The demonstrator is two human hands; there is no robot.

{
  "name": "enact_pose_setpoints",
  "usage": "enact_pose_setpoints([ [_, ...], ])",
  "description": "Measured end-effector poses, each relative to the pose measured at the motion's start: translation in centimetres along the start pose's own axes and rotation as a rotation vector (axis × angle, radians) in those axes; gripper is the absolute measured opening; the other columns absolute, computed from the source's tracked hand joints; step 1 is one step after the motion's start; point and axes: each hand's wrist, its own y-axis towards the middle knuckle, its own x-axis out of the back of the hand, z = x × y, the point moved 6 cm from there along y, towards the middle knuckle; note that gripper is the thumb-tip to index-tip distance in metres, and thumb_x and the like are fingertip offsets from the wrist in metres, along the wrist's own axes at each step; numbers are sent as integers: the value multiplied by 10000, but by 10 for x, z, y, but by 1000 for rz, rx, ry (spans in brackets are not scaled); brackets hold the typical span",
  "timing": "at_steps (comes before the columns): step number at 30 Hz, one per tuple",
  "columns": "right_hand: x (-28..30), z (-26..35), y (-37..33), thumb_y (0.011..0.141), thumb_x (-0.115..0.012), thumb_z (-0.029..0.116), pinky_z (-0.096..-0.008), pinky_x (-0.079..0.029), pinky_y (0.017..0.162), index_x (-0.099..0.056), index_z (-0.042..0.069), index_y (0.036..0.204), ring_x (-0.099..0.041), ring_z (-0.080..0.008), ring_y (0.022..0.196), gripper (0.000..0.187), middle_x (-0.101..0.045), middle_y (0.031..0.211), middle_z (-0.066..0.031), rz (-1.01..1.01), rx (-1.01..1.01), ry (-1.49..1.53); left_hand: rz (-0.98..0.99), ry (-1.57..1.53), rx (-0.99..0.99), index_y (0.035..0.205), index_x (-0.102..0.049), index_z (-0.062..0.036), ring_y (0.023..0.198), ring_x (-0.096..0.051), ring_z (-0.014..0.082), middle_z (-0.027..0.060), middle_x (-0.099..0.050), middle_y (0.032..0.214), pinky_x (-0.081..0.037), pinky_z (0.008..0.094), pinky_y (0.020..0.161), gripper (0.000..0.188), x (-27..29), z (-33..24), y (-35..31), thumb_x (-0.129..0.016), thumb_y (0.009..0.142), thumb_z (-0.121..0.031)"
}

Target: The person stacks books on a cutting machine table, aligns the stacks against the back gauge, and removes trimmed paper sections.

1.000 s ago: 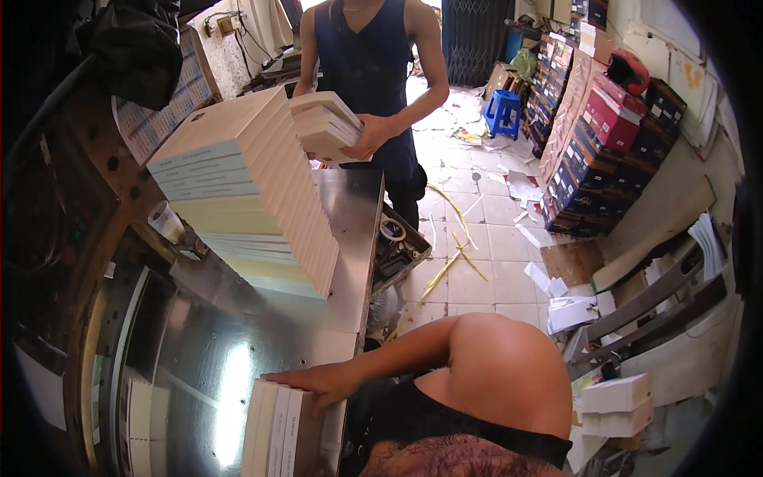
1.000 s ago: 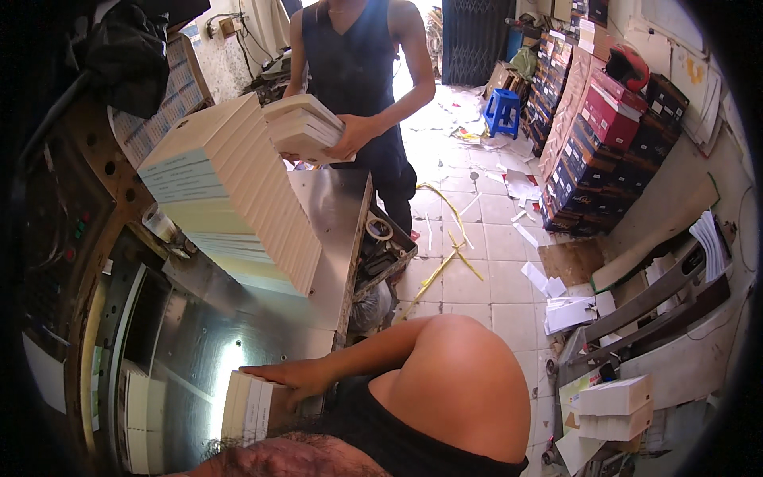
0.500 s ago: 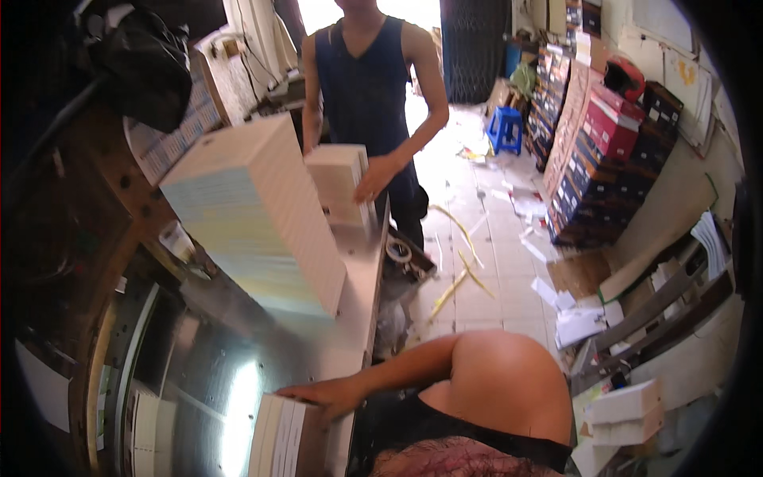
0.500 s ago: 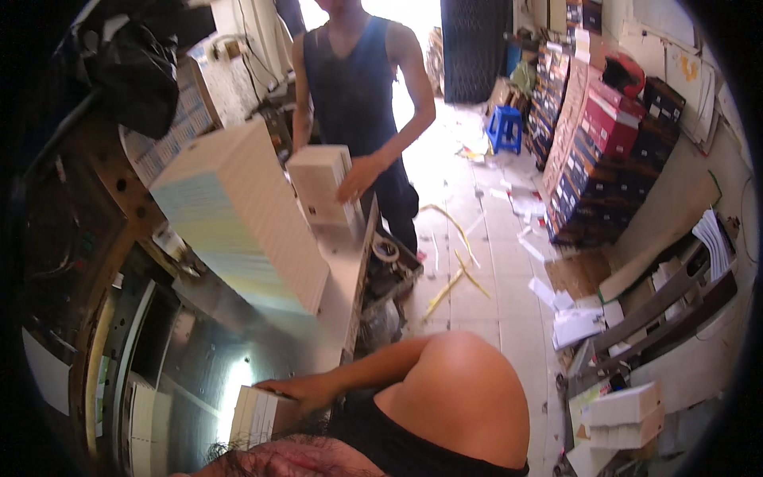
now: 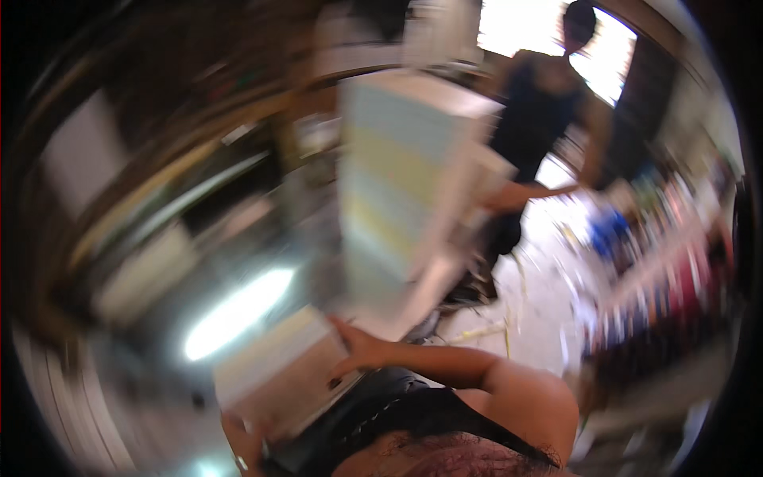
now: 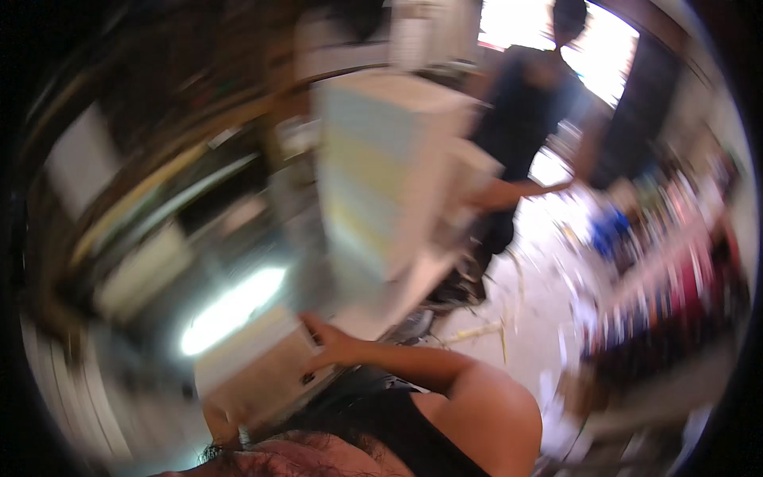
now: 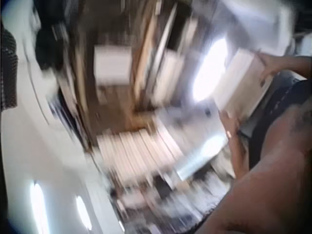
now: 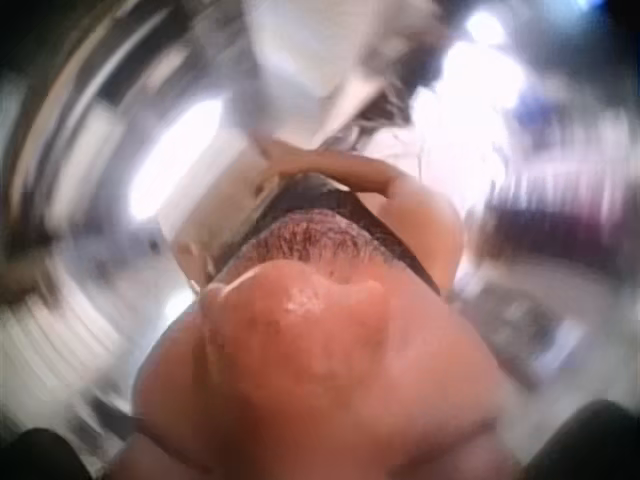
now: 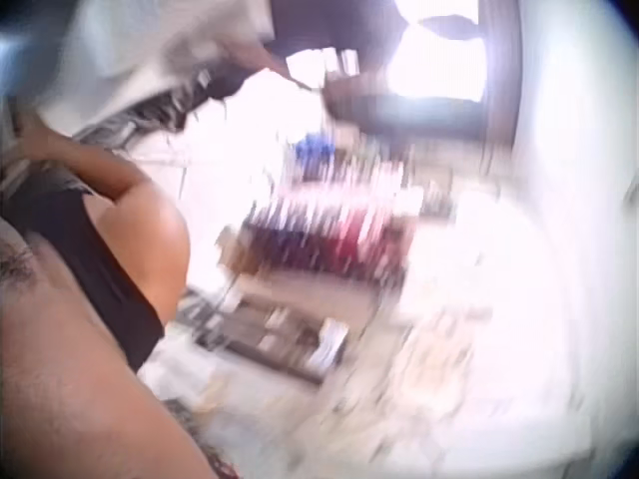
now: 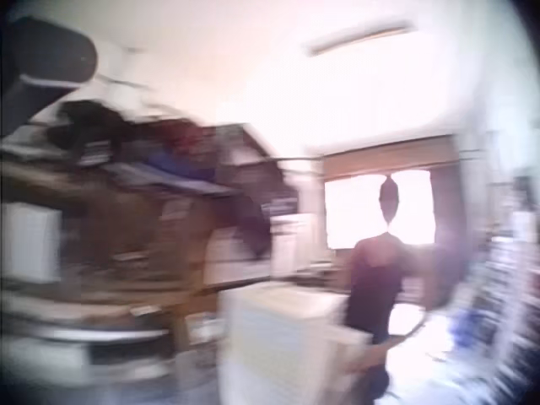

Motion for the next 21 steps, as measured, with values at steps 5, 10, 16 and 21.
enact_pose_setpoints([
  [5, -52, -20, 20, 829, -704, 202, -401, -553, 914, -393, -20, 1405, -638, -292, 1110, 692, -586, 1264, -200, 190, -237, 508, -181, -677, -233, 1447, -372, 46, 1237, -539, 247, 161, -569, 1334, -389, 361, 1081, 812, 21, -83, -24, -375, 989, -625],
  [10, -137, -3, 34, 903, -599, 282, -407, -531, 959, -422, -2, 1397, -618, -287, 1158, 597, -590, 1280, -194, 449, -159, 840, -729, -1087, -399, 1475, -279, -24, 1272, -498, 226, 101, -519, 1366, -376, 352, 1076, 791, 0, -54, -94, -542, 951, -556],
  [16, -229, 19, 52, 920, -601, 249, -457, -432, 1074, -362, 24, 1446, -538, -297, 1257, 620, -545, 1338, -178, 544, -292, 619, -1207, -814, -284, 1497, -195, -58, 1253, -490, 226, 109, -472, 1385, -398, 353, 1069, 755, 11, -40, -113, -646, 907, -197],
  [21, -272, 39, 43, 890, -656, 266, -429, -466, 1030, -210, 73, 1499, -540, -298, 1244, 780, -402, 1448, -168, 653, -219, 614, -1332, -942, -314, 1454, -283, -35, 1197, -534, 233, 132, -523, 1309, -435, 360, 1034, 695, 55, -36, -133, -629, 852, -61],
])
